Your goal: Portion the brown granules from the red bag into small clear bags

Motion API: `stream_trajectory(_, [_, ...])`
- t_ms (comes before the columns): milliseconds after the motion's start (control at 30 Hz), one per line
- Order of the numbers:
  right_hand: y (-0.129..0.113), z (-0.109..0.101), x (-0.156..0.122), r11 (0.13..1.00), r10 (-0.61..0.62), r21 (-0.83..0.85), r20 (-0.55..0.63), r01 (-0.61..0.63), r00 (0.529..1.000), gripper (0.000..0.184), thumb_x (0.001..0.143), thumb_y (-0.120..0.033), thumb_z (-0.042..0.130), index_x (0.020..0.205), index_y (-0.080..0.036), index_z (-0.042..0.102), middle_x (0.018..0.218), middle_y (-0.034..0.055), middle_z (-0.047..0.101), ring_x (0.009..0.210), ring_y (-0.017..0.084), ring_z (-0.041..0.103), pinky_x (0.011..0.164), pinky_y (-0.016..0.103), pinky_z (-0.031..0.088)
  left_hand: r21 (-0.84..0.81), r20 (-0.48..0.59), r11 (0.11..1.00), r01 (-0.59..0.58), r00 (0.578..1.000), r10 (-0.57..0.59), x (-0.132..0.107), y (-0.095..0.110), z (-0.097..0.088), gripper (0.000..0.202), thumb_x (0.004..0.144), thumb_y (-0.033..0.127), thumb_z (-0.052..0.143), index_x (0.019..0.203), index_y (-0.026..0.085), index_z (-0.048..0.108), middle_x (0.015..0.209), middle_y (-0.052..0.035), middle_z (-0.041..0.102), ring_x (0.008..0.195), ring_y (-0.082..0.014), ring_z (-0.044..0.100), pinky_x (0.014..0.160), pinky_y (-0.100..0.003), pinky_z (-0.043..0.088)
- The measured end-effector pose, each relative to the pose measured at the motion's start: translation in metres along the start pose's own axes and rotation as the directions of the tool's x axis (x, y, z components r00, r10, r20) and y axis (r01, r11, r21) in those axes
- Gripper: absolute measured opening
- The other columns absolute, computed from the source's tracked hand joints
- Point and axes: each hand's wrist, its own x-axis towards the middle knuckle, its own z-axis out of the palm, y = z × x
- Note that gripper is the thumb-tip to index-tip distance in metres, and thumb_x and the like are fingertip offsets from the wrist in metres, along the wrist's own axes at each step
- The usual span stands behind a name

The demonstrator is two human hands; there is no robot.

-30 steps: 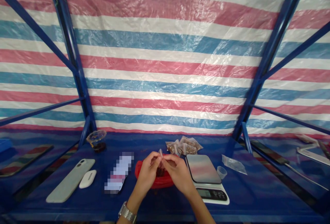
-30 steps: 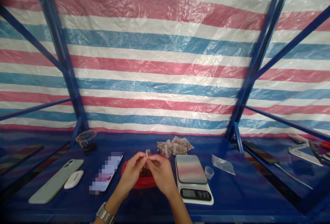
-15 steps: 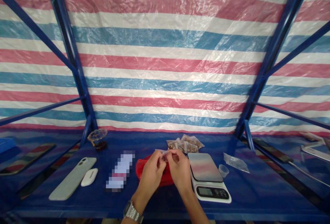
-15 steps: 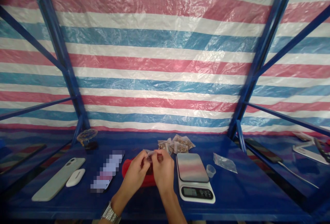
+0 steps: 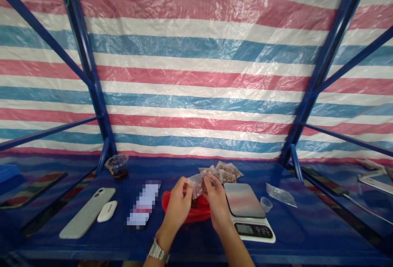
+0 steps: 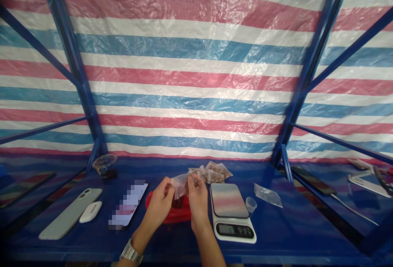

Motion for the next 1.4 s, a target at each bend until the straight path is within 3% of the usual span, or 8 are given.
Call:
stream_trajectory(100, [0.0, -0.004, 0.004, 0.987, -0.067, -0.149, -0.035, 0.061, 0.997, 0.053, 0.081, -0.057, 0.072, 0.116, -0.018, 0.066, 0.093, 0.0062, 0.076, 0.08, 0.023, 0.071, 0.075, 0.036, 0.058, 0.193, -0.109, 0.98, -0.04, 0.992, 0.062, -0.005, -0.008, -0.003, 0.036, 0.082, 0.015, 0.051, 0.116, 0.02, 0.059, 0.116, -0.0094, 0.068, 0.111, -0.0239, 0.065, 0.102, -0.042, 0.05])
stream_trajectory(300, [-0.007, 0.005, -0.006, 0.947, -0.15, -0.26, 0.161, 0.188, 0.976, 0.032, 0.085, -0.043, 0.069, 0.108, -0.021, 0.068, 0.1, 0.0072, 0.078, 0.092, 0.026, 0.074, 0.088, 0.039, 0.059, 0.434, 0.108, 0.883, -0.177, 0.984, 0.145, -0.024, -0.008, 0.009, 0.073, 0.08, 0.015, 0.061, 0.152, 0.017, 0.043, 0.141, -0.0169, 0.06, 0.135, -0.0332, 0.053, 0.115, -0.051, 0.041])
stream_trajectory(533, [-0.019, 0.005, -0.012, 0.912, -0.098, -0.361, 0.272, 0.196, 0.957, 0.037, 0.089, -0.042, 0.064, 0.12, -0.024, 0.068, 0.101, 0.0072, 0.08, 0.092, 0.028, 0.077, 0.086, 0.041, 0.061, 0.556, 0.045, 0.826, -0.094, 0.996, 0.083, -0.024, -0.023, 0.02, 0.063, 0.087, 0.012, 0.052, 0.15, 0.01, 0.044, 0.13, -0.0192, 0.068, 0.123, -0.0307, 0.062, 0.108, -0.047, 0.045])
stream_trajectory(767, [-0.024, -0.005, -0.011, 0.837, -0.14, -0.475, 0.291, 0.27, 0.946, 0.036, 0.096, -0.039, 0.056, 0.127, -0.027, 0.068, 0.107, 0.0058, 0.08, 0.101, 0.027, 0.076, 0.093, 0.042, 0.058, 0.484, 0.022, 0.869, -0.103, 0.994, 0.106, -0.022, -0.031, 0.02, 0.059, 0.09, 0.015, 0.052, 0.148, 0.019, 0.047, 0.128, -0.0143, 0.07, 0.119, -0.0283, 0.066, 0.105, -0.048, 0.049])
stream_trajectory(1033, [-0.019, -0.007, -0.008, 0.837, -0.147, -0.482, 0.256, 0.258, 0.955, 0.033, 0.09, -0.037, 0.06, 0.119, -0.026, 0.071, 0.091, 0.0045, 0.079, 0.082, 0.026, 0.075, 0.078, 0.037, 0.057, 0.477, 0.03, 0.873, -0.107, 0.994, 0.106, -0.021, -0.031, 0.018, 0.054, 0.092, 0.013, 0.05, 0.144, 0.022, 0.053, 0.118, -0.0125, 0.073, 0.11, -0.0275, 0.069, 0.098, -0.046, 0.053])
stream_trajectory(1167, [-0.016, -0.01, -0.006, 0.822, -0.193, -0.483, 0.259, 0.3, 0.947, 0.028, 0.089, -0.035, 0.057, 0.111, -0.028, 0.073, 0.1, 0.0053, 0.079, 0.092, 0.027, 0.075, 0.084, 0.038, 0.057, 0.513, 0.084, 0.848, -0.133, 0.991, 0.105, -0.021, -0.025, 0.015, 0.057, 0.09, 0.009, 0.051, 0.146, 0.021, 0.051, 0.123, -0.0126, 0.072, 0.117, -0.0271, 0.067, 0.106, -0.049, 0.047])
stream_trajectory(1333, [-0.028, -0.04, 0.035, 0.796, -0.32, -0.5, 0.128, 0.34, 0.939, 0.036, 0.091, -0.04, 0.051, 0.113, -0.019, 0.069, 0.105, 0.0111, 0.078, 0.091, 0.026, 0.074, 0.084, 0.038, 0.058, 0.543, 0.114, 0.815, -0.202, 0.979, 0.167, -0.023, -0.007, 0.011, 0.059, 0.091, 0.018, 0.061, 0.148, 0.028, 0.049, 0.138, -0.0093, 0.065, 0.132, -0.0288, 0.056, 0.115, -0.056, 0.034])
stream_trajectory(1400, [-0.038, -0.069, 0.067, 0.64, -0.338, -0.73, 0.014, 0.241, 0.941, 0.041, 0.09, -0.041, 0.049, 0.121, -0.019, 0.066, 0.108, 0.0097, 0.078, 0.085, 0.021, 0.074, 0.077, 0.031, 0.058, 0.557, 0.098, 0.803, -0.213, 0.977, 0.191, -0.024, -0.004, 0.01, 0.055, 0.094, 0.023, 0.062, 0.147, 0.029, 0.05, 0.14, -0.0092, 0.063, 0.134, -0.0299, 0.053, 0.115, -0.057, 0.033])
